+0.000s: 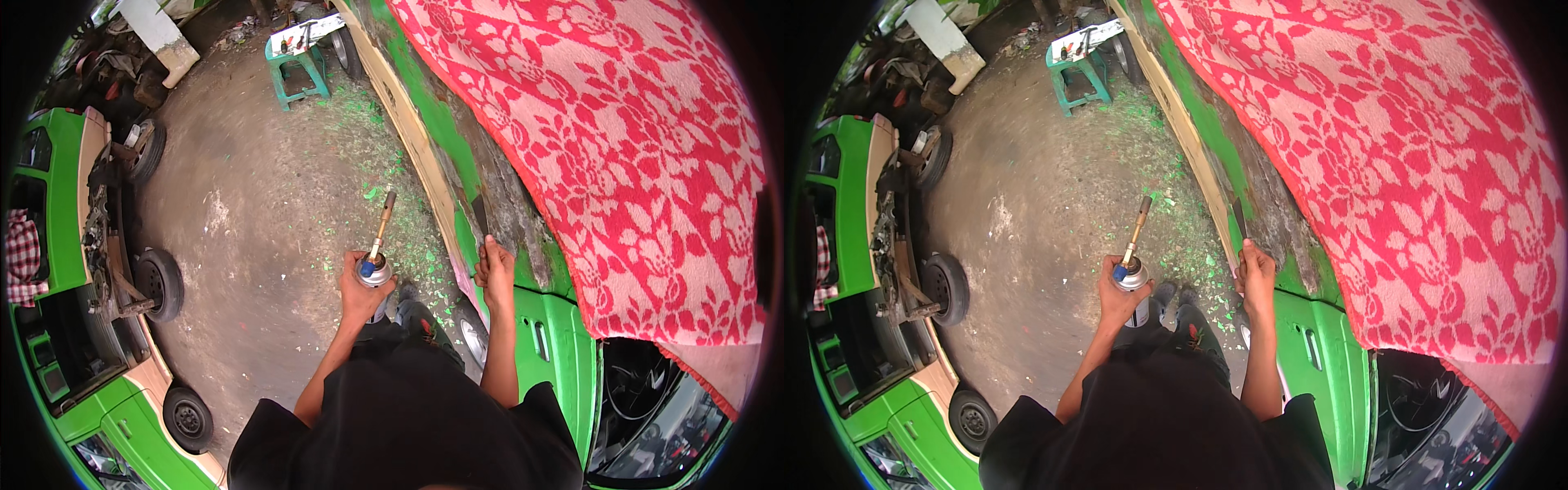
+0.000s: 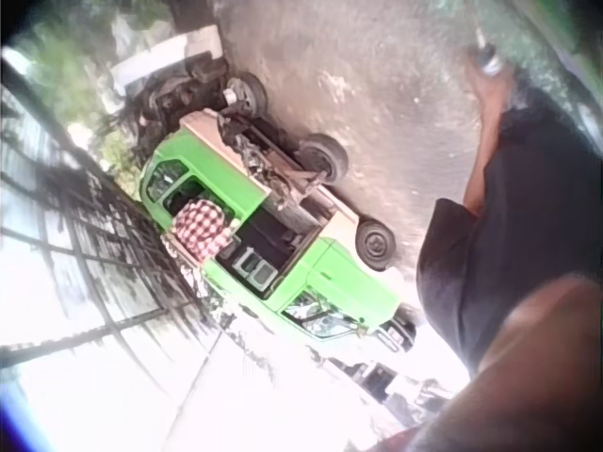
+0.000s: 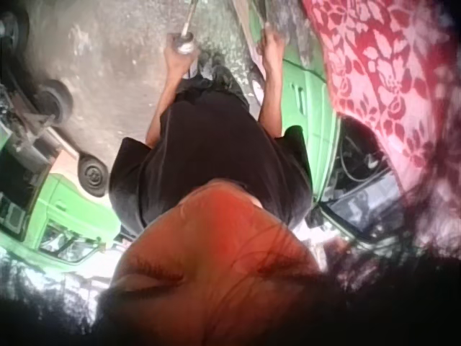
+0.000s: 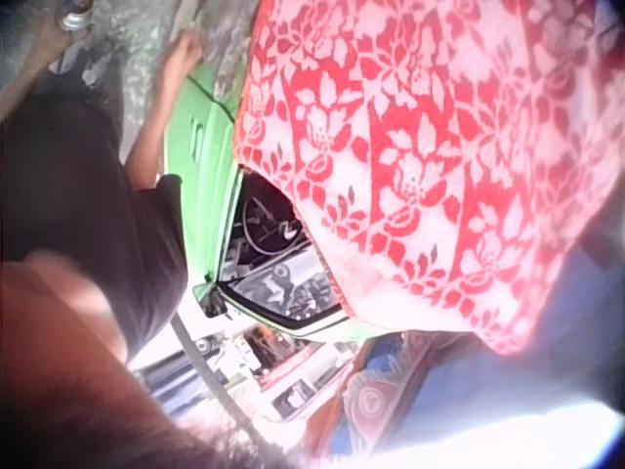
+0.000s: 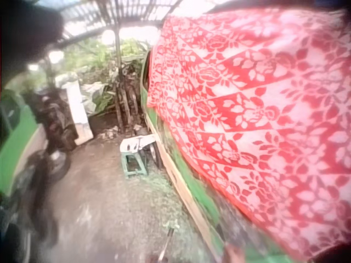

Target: The person uses a blowtorch and a scraper to remove old paint from the side panel of a green car. The person repeatedly applies heat with the torch and scrapes away softened paint, working along the lower edge of the panel while a patterned cloth covers the upper area.

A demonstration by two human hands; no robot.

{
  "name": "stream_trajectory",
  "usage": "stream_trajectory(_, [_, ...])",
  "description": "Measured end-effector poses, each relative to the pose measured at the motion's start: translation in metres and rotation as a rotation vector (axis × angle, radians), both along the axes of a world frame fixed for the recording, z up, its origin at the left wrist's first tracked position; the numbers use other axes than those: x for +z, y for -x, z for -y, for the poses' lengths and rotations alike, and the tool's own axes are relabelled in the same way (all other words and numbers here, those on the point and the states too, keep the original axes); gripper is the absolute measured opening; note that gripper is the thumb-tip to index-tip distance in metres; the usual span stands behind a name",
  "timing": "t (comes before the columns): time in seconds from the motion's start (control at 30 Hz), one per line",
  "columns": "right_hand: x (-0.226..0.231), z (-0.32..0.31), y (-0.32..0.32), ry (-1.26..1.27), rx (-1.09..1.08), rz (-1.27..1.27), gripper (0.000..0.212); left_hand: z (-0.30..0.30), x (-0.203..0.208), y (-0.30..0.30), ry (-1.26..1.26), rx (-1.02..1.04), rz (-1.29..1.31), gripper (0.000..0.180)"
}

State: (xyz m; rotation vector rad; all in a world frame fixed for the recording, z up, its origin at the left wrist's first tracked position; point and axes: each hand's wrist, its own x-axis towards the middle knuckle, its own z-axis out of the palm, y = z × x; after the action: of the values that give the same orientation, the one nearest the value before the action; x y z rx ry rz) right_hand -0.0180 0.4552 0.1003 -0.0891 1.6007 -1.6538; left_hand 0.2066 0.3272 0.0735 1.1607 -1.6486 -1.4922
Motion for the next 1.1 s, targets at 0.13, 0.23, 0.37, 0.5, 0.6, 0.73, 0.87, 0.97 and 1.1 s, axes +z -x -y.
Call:
stream_trajectory(0.13, [-0.016,0.006,0.001,-0.044,0.056,0.054,0.041,-0.010,-0.010,-0.004,-0.048,-0.010,0.026,0.056])
stream_trajectory(0.23, [-0.026,0.013,-0.001,-0.084,0.100,0.079,0.041,-0.009,-0.017,-0.014,-0.074,-0.007,-0.001,0.055])
stream_trajectory(0.37, [-0.033,0.033,-0.003,-0.165,0.195,0.093,0.041,0.012,-0.022,-0.026,-0.040,-0.031,0.082,0.057])
stream_trajectory(0.5, [-0.032,0.065,-0.007,-0.221,0.232,0.115,0.040,0.051,-0.019,-0.035,0.059,0.174,0.173,0.057])
stream_trajectory(0.6, [-0.030,0.097,-0.016,-0.198,0.227,0.092,0.041,0.085,-0.016,-0.043,0.067,0.503,0.154,0.057])
stream_trajectory(0.73, [-0.028,0.152,-0.032,-0.195,0.275,0.085,0.040,0.129,-0.009,-0.055,0.120,0.378,0.065,0.057])
stream_trajectory(0.87, [-0.023,0.198,-0.041,-0.136,0.315,0.080,0.040,0.172,-0.002,-0.051,-0.027,-0.003,0.070,0.057])
stream_trajectory(0.97, [-0.017,0.221,-0.040,-0.122,0.276,0.057,0.040,0.196,0.002,-0.044,-0.047,-0.088,0.047,0.058])
stream_trajectory(1.1, [-0.011,0.239,-0.035,-0.092,0.176,0.067,0.040,0.222,0.002,-0.044,-0.072,-0.094,-0.004,0.056])
